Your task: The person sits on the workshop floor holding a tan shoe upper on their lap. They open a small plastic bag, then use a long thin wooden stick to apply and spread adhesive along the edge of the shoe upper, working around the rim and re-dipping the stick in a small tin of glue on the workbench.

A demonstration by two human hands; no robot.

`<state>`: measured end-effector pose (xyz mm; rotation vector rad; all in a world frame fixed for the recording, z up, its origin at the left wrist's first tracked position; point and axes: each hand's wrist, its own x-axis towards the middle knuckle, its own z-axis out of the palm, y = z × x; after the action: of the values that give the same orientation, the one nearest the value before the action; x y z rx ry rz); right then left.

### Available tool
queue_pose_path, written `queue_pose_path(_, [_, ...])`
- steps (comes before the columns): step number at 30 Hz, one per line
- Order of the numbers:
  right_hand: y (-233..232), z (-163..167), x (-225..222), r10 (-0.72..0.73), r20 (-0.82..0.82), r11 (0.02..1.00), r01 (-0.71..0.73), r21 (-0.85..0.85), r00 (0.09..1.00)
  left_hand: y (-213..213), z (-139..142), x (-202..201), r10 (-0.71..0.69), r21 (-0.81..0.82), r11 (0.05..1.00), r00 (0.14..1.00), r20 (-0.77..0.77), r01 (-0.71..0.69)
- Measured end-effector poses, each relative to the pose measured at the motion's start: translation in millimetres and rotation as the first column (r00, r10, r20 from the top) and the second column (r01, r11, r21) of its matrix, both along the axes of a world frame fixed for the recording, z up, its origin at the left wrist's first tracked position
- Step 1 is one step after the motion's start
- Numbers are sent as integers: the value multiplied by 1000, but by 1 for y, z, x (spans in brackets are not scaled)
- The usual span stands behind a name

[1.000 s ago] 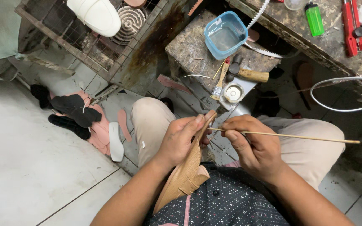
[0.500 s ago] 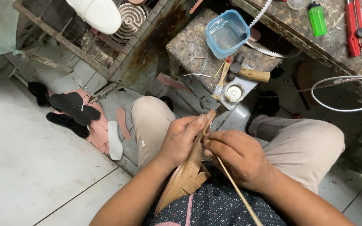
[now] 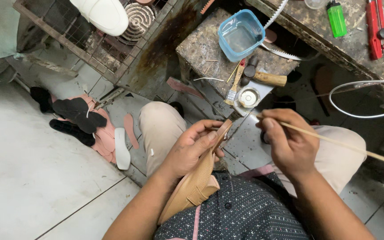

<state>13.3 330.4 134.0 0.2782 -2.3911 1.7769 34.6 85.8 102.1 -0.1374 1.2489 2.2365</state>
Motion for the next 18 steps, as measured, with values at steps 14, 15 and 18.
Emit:
queue_pose_path(14, [11, -92, -50, -186, -78, 928, 201, 313, 980, 1, -3, 1, 102, -53, 994, 991, 90, -97])
queue_pose_path(15, [10, -90, -50, -170, -84, 934, 188, 304, 982, 1, -4, 1, 106, -48, 994, 990, 91, -102])
queue_pose_path(18, [6, -70, -41, -135, -23, 980, 137, 142, 991, 0, -7, 0, 120, -37, 992, 988, 101, -117])
